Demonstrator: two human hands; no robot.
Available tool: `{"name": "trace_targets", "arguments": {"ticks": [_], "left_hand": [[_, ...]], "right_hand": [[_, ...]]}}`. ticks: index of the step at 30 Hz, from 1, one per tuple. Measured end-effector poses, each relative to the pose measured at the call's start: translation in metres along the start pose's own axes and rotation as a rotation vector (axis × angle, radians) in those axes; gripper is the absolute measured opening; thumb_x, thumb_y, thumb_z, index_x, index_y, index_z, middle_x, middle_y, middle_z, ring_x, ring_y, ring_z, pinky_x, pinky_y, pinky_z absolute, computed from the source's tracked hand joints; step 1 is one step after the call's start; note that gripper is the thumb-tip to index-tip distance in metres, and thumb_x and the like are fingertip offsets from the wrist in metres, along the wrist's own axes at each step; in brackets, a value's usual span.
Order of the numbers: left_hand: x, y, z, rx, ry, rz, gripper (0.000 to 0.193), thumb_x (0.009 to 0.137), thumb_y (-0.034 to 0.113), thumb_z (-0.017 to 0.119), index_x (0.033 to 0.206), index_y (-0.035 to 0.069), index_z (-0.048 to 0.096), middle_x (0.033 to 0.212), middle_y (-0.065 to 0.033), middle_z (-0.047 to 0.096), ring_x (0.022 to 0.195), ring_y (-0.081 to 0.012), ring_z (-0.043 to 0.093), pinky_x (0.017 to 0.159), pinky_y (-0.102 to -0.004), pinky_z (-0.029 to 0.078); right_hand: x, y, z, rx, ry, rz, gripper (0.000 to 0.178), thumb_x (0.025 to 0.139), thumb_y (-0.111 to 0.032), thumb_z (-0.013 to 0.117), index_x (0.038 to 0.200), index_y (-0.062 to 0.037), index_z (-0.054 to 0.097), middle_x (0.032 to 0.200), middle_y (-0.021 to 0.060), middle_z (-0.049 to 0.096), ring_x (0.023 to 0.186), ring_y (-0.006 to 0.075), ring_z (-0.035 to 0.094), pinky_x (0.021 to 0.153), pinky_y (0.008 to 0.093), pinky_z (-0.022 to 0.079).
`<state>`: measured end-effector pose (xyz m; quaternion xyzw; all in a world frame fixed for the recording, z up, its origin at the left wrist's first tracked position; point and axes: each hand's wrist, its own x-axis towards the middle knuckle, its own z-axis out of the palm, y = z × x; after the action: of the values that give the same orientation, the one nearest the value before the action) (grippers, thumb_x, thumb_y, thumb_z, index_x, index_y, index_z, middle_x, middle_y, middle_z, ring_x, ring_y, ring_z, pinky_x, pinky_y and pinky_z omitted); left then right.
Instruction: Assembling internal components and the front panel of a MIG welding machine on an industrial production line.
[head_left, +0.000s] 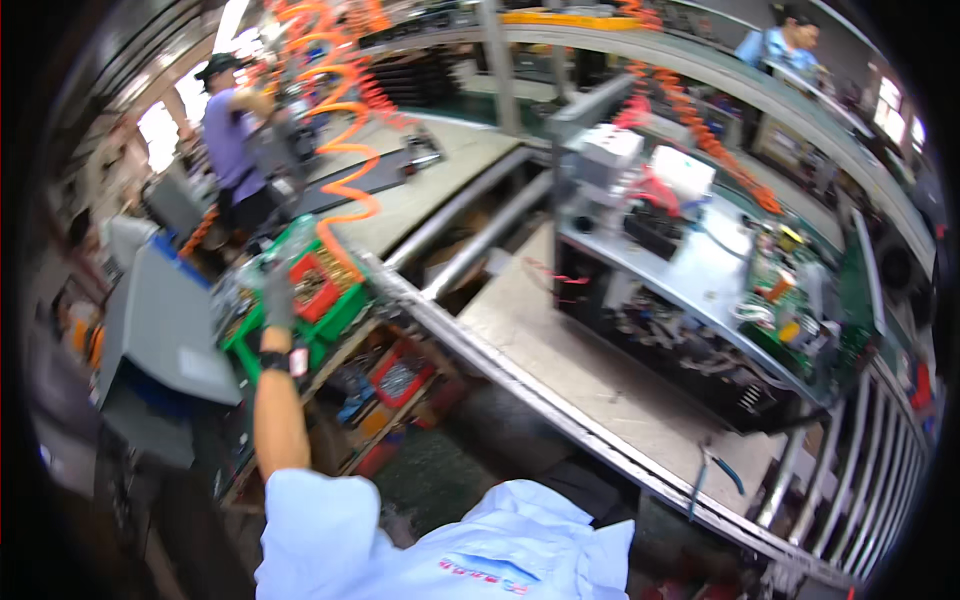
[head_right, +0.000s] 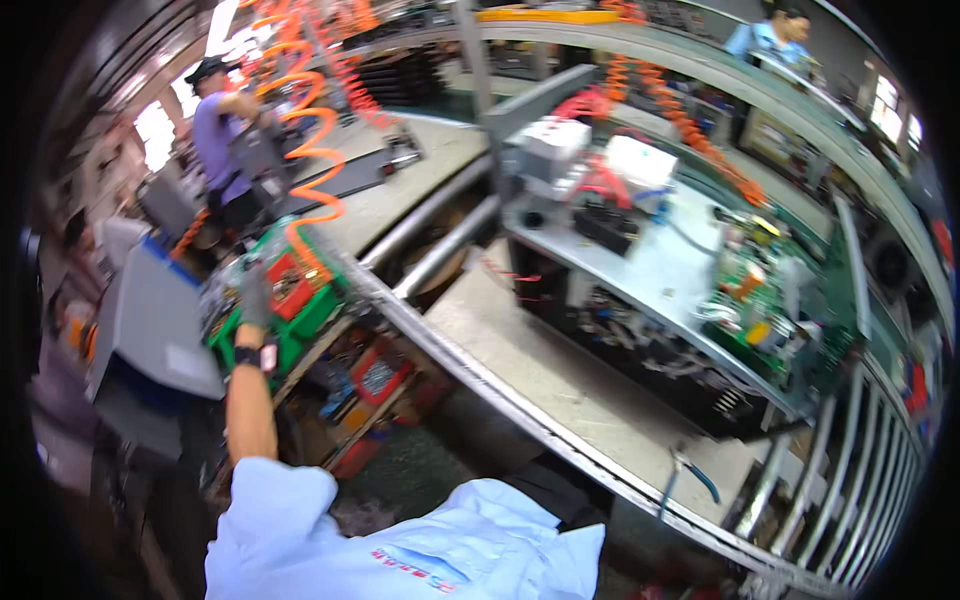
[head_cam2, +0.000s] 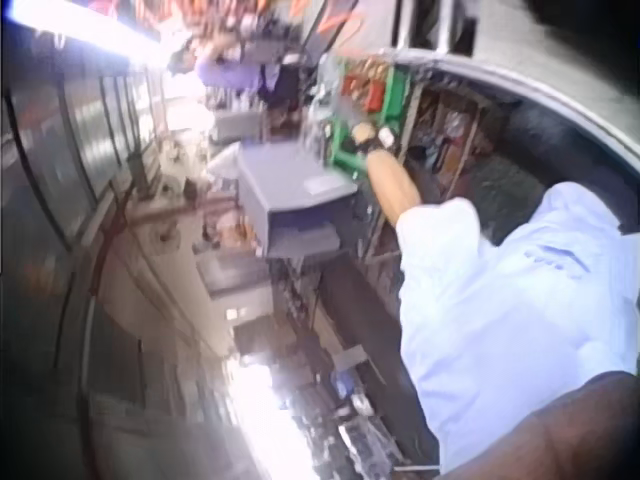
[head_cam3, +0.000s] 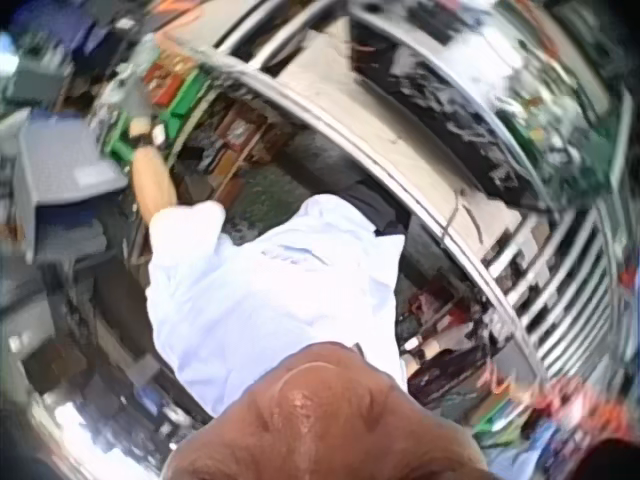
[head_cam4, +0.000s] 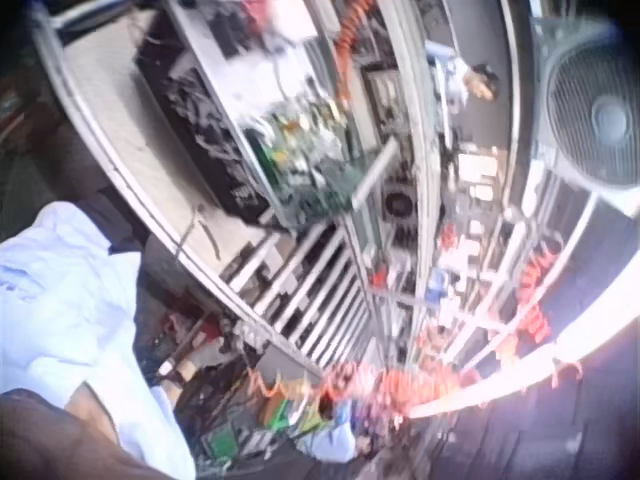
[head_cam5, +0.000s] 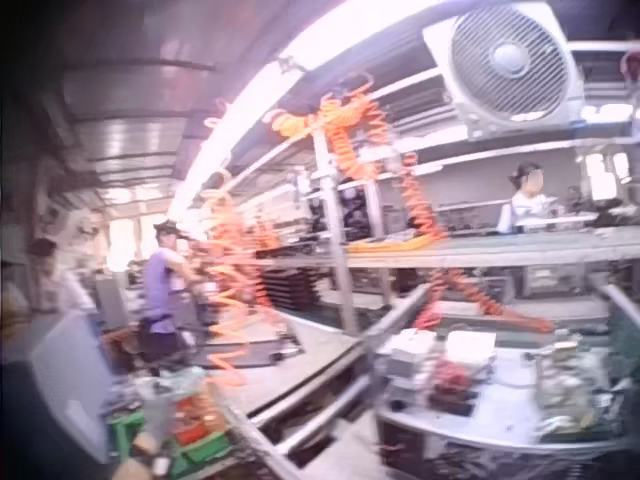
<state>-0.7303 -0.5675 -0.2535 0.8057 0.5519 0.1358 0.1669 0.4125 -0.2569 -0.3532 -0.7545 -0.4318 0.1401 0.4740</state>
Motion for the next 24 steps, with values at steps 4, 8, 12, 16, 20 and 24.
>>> {"name": "trace_targets", "arguments": {"ticks": [4,8,12,16,20,24], "left_hand": [[-0.050,0.032,0.017,0.098,0.085,-0.729,0.027,0.094,0.014,0.050,0.117,0.003,0.055,0.114,-0.0197,0.060,0.103,-0.0338,0.058,0.088,-0.0433,0.047],[0.011,0.008,-0.020,0.504,0.980,-1.353,0.039,0.092,0.012,0.049,0.129,-0.001,0.049,0.127,-0.0246,0.055,0.115,-0.0377,0.055,0.094,-0.0460,0.045],[0.046,-0.002,-0.032,0.436,1.052,-1.439,0.052,0.091,0.009,0.048,0.141,-0.004,0.044,0.139,-0.0294,0.051,0.126,-0.0415,0.052,0.101,-0.0486,0.043],[0.043,-0.001,-0.017,0.348,1.028,-1.356,0.068,0.084,0.003,0.048,0.150,0.000,0.033,0.146,-0.0280,0.045,0.136,-0.0412,0.043,0.110,-0.0440,0.036],[0.042,-0.005,-0.007,0.612,0.973,-1.292,0.082,0.073,-0.006,0.043,0.153,0.000,0.027,0.158,-0.0266,0.027,0.148,-0.0389,0.022,0.122,-0.0403,0.018],[0.045,-0.008,-0.012,0.708,0.802,-1.247,0.080,0.074,-0.007,0.042,0.152,-0.002,0.029,0.156,-0.0262,0.030,0.147,-0.0386,0.025,0.122,-0.0417,0.017]], "right_hand": [[-0.030,-0.047,-0.003,0.125,0.195,-0.038,0.036,0.096,-0.011,0.058,0.128,0.0054,0.055,0.121,0.0205,0.063,0.108,0.0263,0.062,0.093,0.0364,0.051],[-0.004,-0.150,0.022,0.140,0.301,-0.402,0.033,0.092,-0.001,0.059,0.124,0.0037,0.054,0.120,0.0102,0.059,0.109,0.0197,0.057,0.094,0.0324,0.048],[0.038,-0.273,0.040,0.343,0.080,-0.443,0.027,0.092,-0.003,0.060,0.118,0.0010,0.058,0.107,0.0073,0.061,0.098,0.0148,0.059,0.090,0.0282,0.048],[0.065,-0.374,0.062,0.283,-0.279,-0.672,0.025,0.091,-0.008,0.062,0.115,0.0019,0.059,0.098,0.0051,0.063,0.087,0.0097,0.059,0.078,0.0261,0.049],[0.108,-0.444,0.111,0.282,-0.518,-0.570,0.030,0.095,-0.022,0.059,0.113,0.0018,0.062,0.099,0.0069,0.064,0.087,0.0104,0.060,0.075,0.0247,0.049],[0.149,-0.475,0.171,0.343,-0.683,-0.481,0.040,0.099,-0.033,0.054,0.116,0.0025,0.062,0.098,0.0082,0.064,0.091,0.0117,0.062,0.077,0.0260,0.050]]}}
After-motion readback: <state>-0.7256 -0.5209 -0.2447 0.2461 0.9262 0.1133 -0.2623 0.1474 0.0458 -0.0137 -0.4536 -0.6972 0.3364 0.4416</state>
